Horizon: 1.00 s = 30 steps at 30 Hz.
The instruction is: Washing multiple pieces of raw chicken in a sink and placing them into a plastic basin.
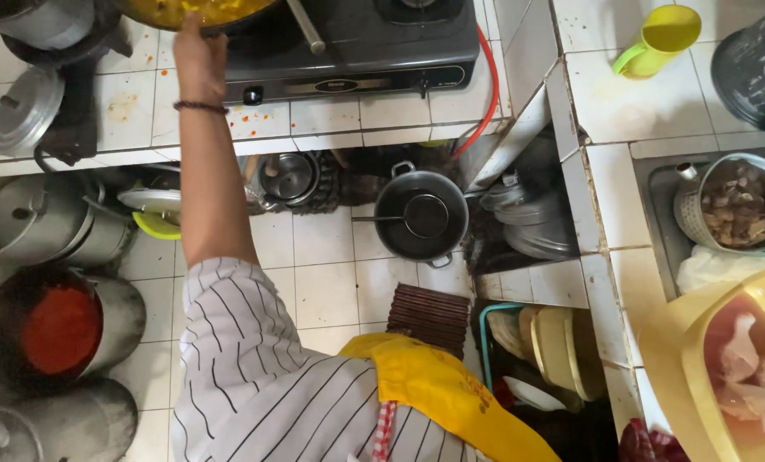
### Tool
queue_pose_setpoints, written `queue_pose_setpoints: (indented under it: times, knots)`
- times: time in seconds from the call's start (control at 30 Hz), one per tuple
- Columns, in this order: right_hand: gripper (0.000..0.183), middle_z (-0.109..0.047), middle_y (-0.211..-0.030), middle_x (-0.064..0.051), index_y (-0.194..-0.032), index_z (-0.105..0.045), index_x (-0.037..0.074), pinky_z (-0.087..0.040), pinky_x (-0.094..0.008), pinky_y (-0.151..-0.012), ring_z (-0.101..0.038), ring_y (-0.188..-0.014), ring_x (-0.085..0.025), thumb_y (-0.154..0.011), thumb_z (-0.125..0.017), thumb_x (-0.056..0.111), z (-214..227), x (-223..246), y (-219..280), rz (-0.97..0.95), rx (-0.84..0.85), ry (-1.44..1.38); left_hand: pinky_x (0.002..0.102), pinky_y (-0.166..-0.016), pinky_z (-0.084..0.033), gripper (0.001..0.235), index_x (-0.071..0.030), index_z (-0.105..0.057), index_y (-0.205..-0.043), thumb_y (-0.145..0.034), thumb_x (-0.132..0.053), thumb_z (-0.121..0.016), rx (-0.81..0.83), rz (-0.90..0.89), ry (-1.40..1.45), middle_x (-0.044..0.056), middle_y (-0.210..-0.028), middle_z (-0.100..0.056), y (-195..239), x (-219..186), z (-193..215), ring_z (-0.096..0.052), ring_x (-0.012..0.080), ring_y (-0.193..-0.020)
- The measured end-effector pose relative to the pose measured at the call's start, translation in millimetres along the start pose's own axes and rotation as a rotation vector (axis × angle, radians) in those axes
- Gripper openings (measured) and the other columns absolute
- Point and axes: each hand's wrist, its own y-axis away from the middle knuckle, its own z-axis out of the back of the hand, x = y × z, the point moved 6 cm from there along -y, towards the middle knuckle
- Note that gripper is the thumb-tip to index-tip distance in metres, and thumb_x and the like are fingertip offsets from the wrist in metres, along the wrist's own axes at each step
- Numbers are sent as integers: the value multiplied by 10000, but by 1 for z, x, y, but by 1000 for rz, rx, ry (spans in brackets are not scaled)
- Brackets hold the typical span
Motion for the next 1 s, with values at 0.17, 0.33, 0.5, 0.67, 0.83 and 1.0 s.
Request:
queue_pose_setpoints:
  times: [0.17, 0.33, 0.5, 0.67, 0.83, 1.0]
  knots:
    - [473, -755, -786, -313, -1102, -720, -102, -544, -506, -645, -716, -667, -421, -800, -840, 242, -16, -11, -75, 11, 29, -5, 316, -796, -583, 269, -176, -753, -810, -910, -403, -647, 139, 189, -745, -7, -775, -685, 183, 44, -82, -721, 129, -821]
    - [469, -754, -780, -324, -1060, -733, -126, -546, -511, -654, -718, -667, -426, -770, -867, 217, -29, -58, -123, -1, 38, -21, 365, -924, -594, 264, -9, -709, -1112, -1007, -239, -633, 722, 746, -490, 150, -1019, -743, 306, 177, -87, -744, 240, -979]
    - [466, -753, -774, -335, -1019, -747, -150, -547, -516, -663, -721, -668, -431, -739, -895, 192, -38, -131, -147, -50, 20, -68, 378, -977, -555, 353, -11, -683, -1190, -1011, -311, -631, 1299, 982, -699, 162, -1104, -731, 486, 260, -153, -694, 238, -1039]
    - [463, -753, -768, -346, -978, -760, -174, -549, -521, -673, -724, -668, -436, -709, -922, 166, -97, -378, -32, -360, -52, -215, 428, -977, -539, 450, -72, -650, -1303, -1084, -430, -487, 2110, 842, -651, 179, -1229, -702, 703, 275, -254, -670, 281, -1125]
    - [398, -688, -1078, -147, -1240, -707, 40, -467, -398, -932, -629, -1041, -325, -906, -622, 239, -18, -315, 81, -326, -76, -302, 412, -924, -547, 353, -97, -684, -1183, -1090, -367, -477, 2459, 584, -363, 101, -1125, -706, 859, 242, -349, -692, 294, -1075]
    - [292, -643, -966, 13, -1130, -673, 305, -546, -414, -1133, -733, -1126, -232, -889, -679, 139, 23, -410, 60, 326, -719, 1112, 374, -858, -557, 231, -131, -717, -1010, -1066, -263, -536, 2409, 380, -221, 55, -956, -708, 962, 247, -416, -701, 261, -956]
